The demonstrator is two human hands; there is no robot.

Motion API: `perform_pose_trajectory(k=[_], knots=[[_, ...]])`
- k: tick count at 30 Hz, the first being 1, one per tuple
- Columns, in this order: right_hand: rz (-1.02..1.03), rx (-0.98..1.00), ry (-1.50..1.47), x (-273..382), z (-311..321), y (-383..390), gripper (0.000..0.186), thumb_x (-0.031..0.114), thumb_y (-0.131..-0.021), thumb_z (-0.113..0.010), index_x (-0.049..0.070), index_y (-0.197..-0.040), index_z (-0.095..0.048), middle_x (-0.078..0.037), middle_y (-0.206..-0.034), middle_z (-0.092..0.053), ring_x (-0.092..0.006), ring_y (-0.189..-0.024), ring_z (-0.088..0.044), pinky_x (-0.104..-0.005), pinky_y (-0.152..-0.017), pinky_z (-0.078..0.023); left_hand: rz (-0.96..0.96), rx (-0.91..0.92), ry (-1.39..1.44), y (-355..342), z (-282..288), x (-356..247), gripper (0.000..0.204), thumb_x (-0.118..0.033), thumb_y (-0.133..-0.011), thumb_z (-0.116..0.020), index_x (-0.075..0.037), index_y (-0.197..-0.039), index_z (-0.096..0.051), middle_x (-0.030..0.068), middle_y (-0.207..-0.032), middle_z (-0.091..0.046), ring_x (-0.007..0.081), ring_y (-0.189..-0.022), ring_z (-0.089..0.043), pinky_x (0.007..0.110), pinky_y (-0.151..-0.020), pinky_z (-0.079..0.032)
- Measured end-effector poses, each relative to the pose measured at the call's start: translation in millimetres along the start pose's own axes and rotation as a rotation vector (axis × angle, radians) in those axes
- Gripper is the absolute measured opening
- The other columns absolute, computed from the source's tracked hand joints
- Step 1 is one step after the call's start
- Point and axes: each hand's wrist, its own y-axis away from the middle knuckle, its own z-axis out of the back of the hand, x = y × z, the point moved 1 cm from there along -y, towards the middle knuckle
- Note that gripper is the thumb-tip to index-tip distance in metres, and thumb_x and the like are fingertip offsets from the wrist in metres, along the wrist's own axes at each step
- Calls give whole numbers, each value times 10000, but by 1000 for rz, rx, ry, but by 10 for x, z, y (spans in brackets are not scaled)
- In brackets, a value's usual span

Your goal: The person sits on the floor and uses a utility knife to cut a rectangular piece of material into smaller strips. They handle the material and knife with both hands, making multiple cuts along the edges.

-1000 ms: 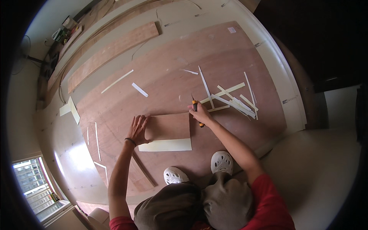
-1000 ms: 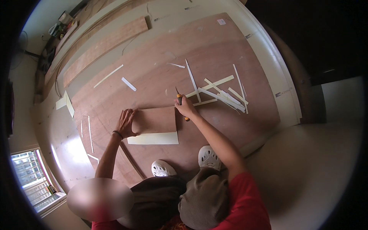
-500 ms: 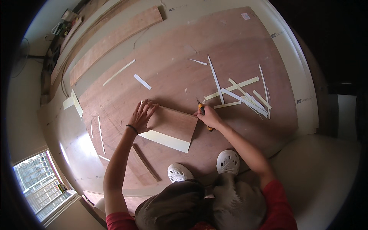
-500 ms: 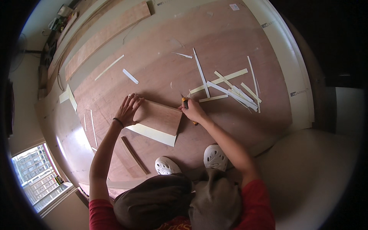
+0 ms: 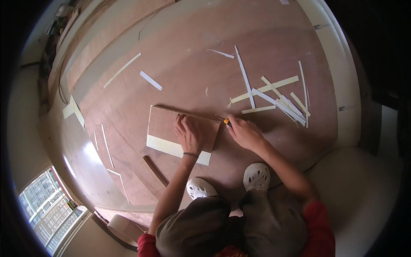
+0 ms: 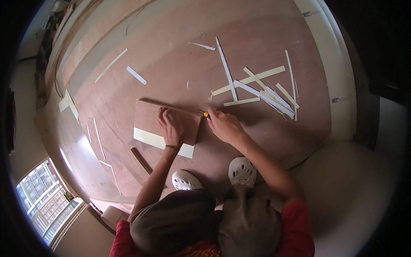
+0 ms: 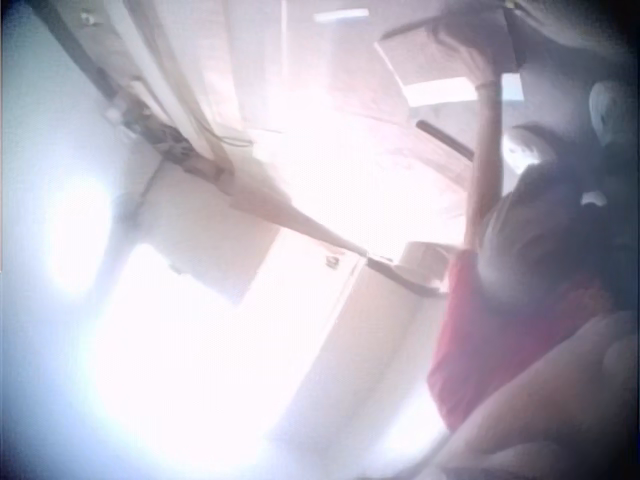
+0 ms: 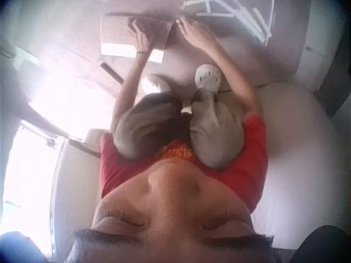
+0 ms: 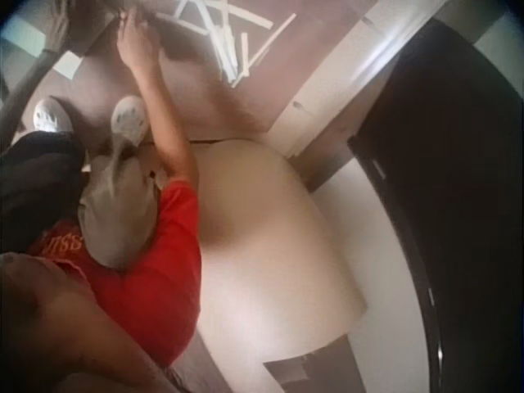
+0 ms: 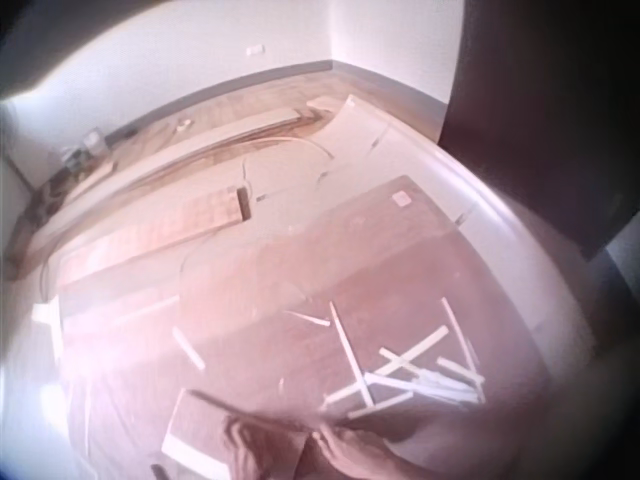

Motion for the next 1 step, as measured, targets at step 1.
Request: perform_pose_trajectory(k=[1], knots=[[10, 13, -8, 47, -40, -34, 327, 236, -951, -570, 30, -1152, -412, -237, -842, -654, -416, -734, -664, -473, -623, -558, -10, -62, -89, 50, -185, 147, 537, -226, -911, -617, -30, -1364, -406, 211, -1420, -367, 404, -1426, -237, 546, -1177, -183]])
